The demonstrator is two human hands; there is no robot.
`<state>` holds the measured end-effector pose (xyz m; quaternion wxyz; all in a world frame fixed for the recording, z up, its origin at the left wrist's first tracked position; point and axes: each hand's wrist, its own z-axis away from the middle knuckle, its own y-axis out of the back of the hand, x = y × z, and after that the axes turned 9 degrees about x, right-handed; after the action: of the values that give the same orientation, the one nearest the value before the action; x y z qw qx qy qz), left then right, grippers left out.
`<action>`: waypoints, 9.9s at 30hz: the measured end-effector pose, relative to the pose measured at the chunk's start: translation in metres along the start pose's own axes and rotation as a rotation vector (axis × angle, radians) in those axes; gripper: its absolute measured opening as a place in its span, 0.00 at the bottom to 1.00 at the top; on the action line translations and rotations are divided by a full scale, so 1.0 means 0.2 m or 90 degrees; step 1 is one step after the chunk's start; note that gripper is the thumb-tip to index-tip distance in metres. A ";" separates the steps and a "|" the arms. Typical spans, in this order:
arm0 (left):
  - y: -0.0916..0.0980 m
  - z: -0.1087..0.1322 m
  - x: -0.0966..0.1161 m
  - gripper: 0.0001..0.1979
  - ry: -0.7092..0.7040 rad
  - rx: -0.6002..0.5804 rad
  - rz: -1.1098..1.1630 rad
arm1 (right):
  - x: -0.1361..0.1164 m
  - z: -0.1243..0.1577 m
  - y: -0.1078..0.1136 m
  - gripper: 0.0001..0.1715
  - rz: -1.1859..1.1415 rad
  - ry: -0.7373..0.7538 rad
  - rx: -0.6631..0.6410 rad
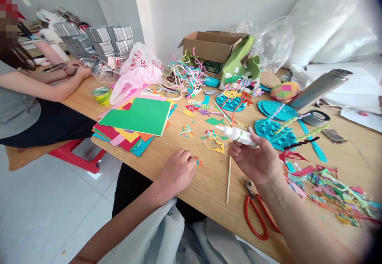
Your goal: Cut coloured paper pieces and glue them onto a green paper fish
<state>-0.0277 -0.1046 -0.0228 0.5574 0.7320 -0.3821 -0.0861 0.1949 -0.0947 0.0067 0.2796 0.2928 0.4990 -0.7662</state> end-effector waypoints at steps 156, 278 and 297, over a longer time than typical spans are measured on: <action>-0.08 0.04 -0.04 0.12 0.076 0.099 0.100 | 0.27 0.11 -0.03 0.13 0.818 0.538 -0.010; 0.02 -0.02 0.05 0.05 0.414 0.261 0.859 | 0.31 0.19 -0.20 0.20 0.410 0.180 -0.101; 0.02 -0.01 -0.03 0.05 0.325 0.141 0.622 | 0.27 0.14 -0.15 0.18 0.579 0.156 -0.139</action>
<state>-0.0318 -0.0999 -0.0203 0.5271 0.5215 -0.5366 0.4028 0.1312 -0.1179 -0.0053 0.5542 0.5384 0.4274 -0.4693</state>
